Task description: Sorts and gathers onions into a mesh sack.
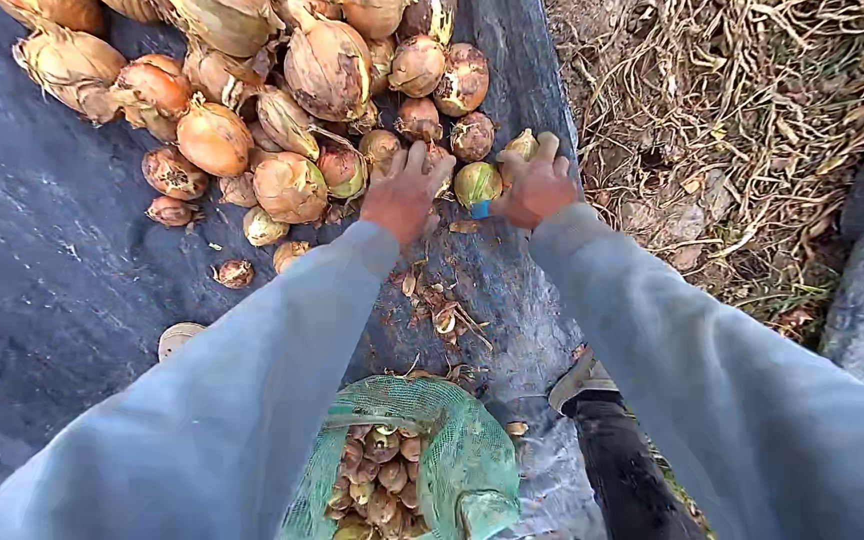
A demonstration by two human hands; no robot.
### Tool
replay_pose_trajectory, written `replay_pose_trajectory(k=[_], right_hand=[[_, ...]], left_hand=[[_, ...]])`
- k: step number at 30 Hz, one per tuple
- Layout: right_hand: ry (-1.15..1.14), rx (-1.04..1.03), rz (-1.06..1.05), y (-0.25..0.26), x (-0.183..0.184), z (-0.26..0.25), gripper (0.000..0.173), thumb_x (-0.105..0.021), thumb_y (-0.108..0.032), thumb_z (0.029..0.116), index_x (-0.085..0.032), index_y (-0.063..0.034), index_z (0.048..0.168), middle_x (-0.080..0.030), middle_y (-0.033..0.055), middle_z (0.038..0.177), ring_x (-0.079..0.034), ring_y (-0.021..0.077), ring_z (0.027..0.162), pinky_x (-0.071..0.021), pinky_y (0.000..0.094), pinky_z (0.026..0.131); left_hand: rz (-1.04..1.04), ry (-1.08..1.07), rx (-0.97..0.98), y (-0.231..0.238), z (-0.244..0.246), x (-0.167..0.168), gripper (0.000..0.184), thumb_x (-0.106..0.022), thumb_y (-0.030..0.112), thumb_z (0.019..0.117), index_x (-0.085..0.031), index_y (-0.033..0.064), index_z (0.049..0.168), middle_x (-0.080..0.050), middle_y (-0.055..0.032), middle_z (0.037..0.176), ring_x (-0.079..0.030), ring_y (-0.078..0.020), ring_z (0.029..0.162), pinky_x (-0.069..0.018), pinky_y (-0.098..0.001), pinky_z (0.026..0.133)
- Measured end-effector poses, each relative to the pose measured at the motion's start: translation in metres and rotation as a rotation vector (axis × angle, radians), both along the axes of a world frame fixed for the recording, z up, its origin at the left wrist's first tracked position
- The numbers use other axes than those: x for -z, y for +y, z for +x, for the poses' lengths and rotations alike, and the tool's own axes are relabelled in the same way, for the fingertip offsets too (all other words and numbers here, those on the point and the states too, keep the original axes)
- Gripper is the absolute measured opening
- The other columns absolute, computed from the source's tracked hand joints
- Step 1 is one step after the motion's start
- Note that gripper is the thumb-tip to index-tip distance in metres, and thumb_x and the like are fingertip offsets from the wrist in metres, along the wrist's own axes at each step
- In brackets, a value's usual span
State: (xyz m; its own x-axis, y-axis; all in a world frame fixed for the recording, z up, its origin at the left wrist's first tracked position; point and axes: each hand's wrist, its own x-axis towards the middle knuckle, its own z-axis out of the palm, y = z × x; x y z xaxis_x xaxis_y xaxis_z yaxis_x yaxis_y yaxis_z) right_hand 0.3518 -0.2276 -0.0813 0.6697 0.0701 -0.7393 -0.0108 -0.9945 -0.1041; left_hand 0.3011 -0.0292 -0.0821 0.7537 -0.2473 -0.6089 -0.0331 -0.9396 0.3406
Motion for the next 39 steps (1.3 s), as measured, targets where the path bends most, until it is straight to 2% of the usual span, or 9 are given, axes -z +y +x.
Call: replay_pose_trajectory(k=[4,7,11,15,24,27,30,34,39], right_hand=[[0.053,-0.031,-0.084,0.030,0.025,0.001,0.098,-0.090,-0.044,0.0670,-0.048,-0.0207,0.153,-0.004,0.0316,0.168,-0.037,0.0604,0.138,-0.0529,0.0697,0.086],[-0.008,-0.067,-0.084,0.026,0.030,-0.007,0.099,-0.089,-0.046,0.0632,-0.050,-0.0198,0.150,-0.004,0.0310,0.168,-0.039,0.0596,0.136,-0.0547,0.0670,0.081],[0.014,-0.189,-0.059,0.013,0.022,-0.010,0.095,-0.089,-0.048,0.0642,-0.054,-0.0153,0.146,-0.006,0.0309,0.168,-0.037,0.0591,0.137,-0.0557,0.0648,0.082],[0.008,-0.018,0.136,0.004,0.009,-0.033,0.084,-0.086,-0.050,0.0649,-0.061,-0.0171,0.138,-0.018,0.0304,0.164,-0.046,0.0553,0.132,-0.0552,0.0634,0.084],[0.356,0.497,0.519,0.054,0.028,-0.078,0.064,-0.066,-0.038,0.0880,-0.048,-0.0206,0.147,-0.042,0.0297,0.147,-0.058,0.0411,0.119,-0.0533,0.0592,0.085],[0.431,0.472,0.538,0.060,0.029,-0.071,0.075,-0.063,-0.041,0.0907,-0.034,-0.0303,0.159,-0.039,0.0275,0.154,-0.059,0.0416,0.121,-0.0553,0.0601,0.082],[0.574,0.521,0.635,0.057,0.034,-0.057,0.063,-0.055,-0.044,0.1003,-0.032,-0.0317,0.158,-0.056,0.0175,0.143,-0.062,0.0393,0.122,-0.0552,0.0670,0.083],[0.759,0.804,0.720,0.048,0.045,-0.059,0.064,-0.032,-0.066,0.1035,-0.025,-0.0394,0.161,-0.046,0.0189,0.155,-0.049,0.0496,0.136,-0.0456,0.0806,0.089],[0.774,0.924,0.716,0.049,0.055,-0.067,0.074,-0.033,-0.076,0.0956,-0.047,-0.0267,0.148,-0.050,0.0152,0.150,-0.050,0.0421,0.135,-0.0453,0.0781,0.091]], left_hand=[[0.167,0.057,0.046,-0.031,0.017,0.031,0.098,-0.089,0.017,0.0743,-0.039,0.0227,0.158,-0.035,-0.0227,0.159,-0.043,-0.0520,0.136,-0.0485,-0.0695,0.090],[0.114,0.028,-0.020,-0.029,0.005,0.035,0.089,-0.088,0.028,0.0762,-0.045,0.0196,0.153,-0.047,-0.0230,0.147,-0.050,-0.0474,0.131,-0.0490,-0.0638,0.095],[-0.225,-0.023,-0.437,0.008,-0.048,0.015,0.091,-0.083,0.053,0.0765,-0.046,0.0166,0.151,-0.065,-0.0124,0.136,-0.063,-0.0306,0.124,-0.0396,-0.0598,0.113],[-0.617,0.074,-0.943,0.047,-0.075,0.005,0.048,-0.074,0.030,0.0917,-0.061,0.0097,0.133,-0.067,-0.0108,0.124,-0.066,-0.0192,0.111,-0.0556,-0.0435,0.097],[-0.203,-0.229,-1.036,-0.001,-0.086,0.026,0.046,-0.050,0.051,0.1028,-0.069,0.0209,0.133,-0.048,-0.0127,0.152,-0.037,-0.0344,0.145,-0.0305,-0.0532,0.120],[-0.216,-0.069,-1.179,0.008,-0.096,0.031,0.062,-0.045,0.064,0.1015,-0.056,0.0244,0.148,-0.045,-0.0125,0.157,-0.038,-0.0334,0.146,-0.0326,-0.0578,0.117],[-0.461,0.195,-1.361,0.032,-0.108,0.030,0.068,-0.050,0.063,0.1012,-0.039,0.0273,0.158,-0.041,-0.0089,0.161,-0.042,-0.0281,0.146,-0.0405,-0.0582,0.114],[-0.774,0.568,-1.595,0.043,-0.126,0.016,0.065,-0.046,0.070,0.0990,-0.030,0.0498,0.159,-0.031,-0.0007,0.167,-0.035,-0.0433,0.149,-0.0391,-0.0835,0.096],[-0.994,0.635,-1.695,0.021,-0.130,0.016,0.068,-0.043,0.072,0.0977,-0.013,0.0618,0.158,-0.018,0.0002,0.173,-0.023,-0.0479,0.154,-0.0347,-0.0897,0.095]])
